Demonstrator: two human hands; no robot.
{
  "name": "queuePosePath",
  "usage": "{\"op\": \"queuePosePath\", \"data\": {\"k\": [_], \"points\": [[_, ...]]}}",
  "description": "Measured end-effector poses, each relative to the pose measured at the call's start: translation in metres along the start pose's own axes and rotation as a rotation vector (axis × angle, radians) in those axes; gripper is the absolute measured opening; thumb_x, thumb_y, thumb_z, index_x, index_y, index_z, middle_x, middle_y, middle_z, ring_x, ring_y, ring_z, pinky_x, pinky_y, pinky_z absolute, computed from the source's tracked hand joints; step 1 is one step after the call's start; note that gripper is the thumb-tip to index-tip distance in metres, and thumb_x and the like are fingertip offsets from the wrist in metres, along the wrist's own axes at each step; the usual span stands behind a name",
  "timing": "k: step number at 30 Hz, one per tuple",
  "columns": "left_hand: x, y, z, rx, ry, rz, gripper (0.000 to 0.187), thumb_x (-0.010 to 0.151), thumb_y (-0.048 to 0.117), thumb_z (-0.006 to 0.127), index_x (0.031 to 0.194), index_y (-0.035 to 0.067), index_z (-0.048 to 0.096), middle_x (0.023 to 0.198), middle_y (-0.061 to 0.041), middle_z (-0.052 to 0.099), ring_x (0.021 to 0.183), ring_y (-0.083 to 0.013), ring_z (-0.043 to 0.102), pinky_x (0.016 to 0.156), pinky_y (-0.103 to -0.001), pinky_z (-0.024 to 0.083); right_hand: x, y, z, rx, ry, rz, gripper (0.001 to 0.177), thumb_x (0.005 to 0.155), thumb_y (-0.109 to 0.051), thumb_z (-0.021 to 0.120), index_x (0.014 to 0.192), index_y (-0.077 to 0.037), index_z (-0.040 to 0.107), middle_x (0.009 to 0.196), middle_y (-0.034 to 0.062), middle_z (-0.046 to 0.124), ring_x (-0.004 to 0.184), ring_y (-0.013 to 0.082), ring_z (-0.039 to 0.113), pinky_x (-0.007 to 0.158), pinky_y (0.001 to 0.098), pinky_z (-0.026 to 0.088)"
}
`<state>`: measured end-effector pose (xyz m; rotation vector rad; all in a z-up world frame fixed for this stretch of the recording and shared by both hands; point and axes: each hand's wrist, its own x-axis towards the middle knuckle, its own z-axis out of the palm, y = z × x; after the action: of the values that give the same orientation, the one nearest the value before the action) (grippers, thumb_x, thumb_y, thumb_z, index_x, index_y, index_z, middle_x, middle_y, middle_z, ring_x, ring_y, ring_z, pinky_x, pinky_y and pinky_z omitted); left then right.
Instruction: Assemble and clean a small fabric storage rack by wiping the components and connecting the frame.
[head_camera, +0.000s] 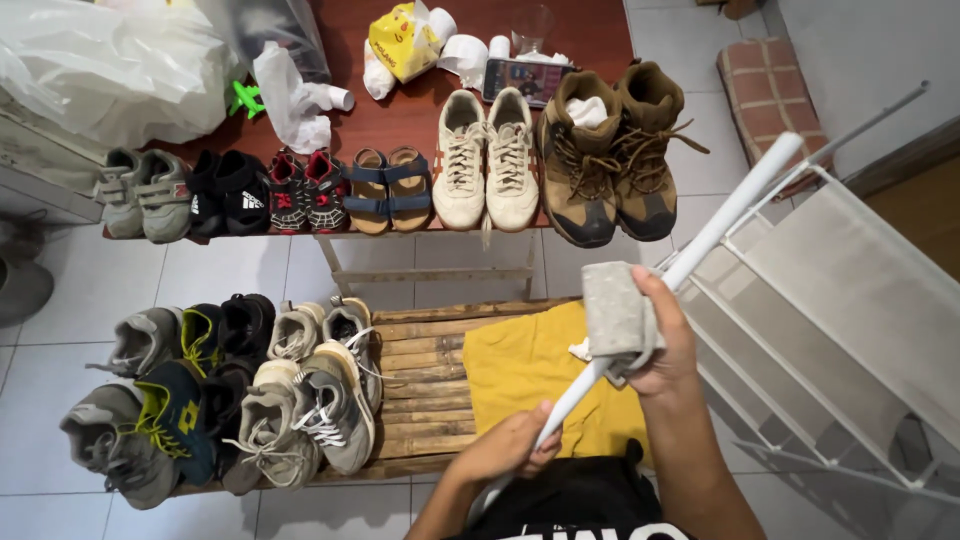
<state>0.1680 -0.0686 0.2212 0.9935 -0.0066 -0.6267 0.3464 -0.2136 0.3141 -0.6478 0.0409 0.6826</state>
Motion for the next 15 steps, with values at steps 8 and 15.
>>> {"op": "queuePosePath", "data": {"k": [8,15], "points": [[-0.027,-0.028,0.007,0.388,0.171,-0.187,0.047,0.115,0.046,0.031,0.08,0.018,0.047,0.065,0.004,0.049,0.057,-0.0078,0.044,0.06,-0.023,0.037,-0.016,-0.055,-0.032,0.099,0.154,-0.116,0.025,0.096,-0.025,0.071,0.106,-0.004,0.061,0.092,0.0105,0.069,0.067,0.0217,0.071,0.056,0.033,0.068],[-0.04,-0.051,-0.014,0.393,0.056,-0.249,0.045,0.115,0.05,0.032,0.084,0.02,0.045,0.066,0.006,0.049,0.059,-0.006,0.044,0.064,-0.02,0.037,-0.036,-0.113,-0.139,0.056,0.244,-0.193,0.022,0.1,-0.033,0.068,0.103,-0.011,0.07,0.087,0.0019,0.072,0.068,0.0183,0.07,0.06,0.0335,0.061]]}}
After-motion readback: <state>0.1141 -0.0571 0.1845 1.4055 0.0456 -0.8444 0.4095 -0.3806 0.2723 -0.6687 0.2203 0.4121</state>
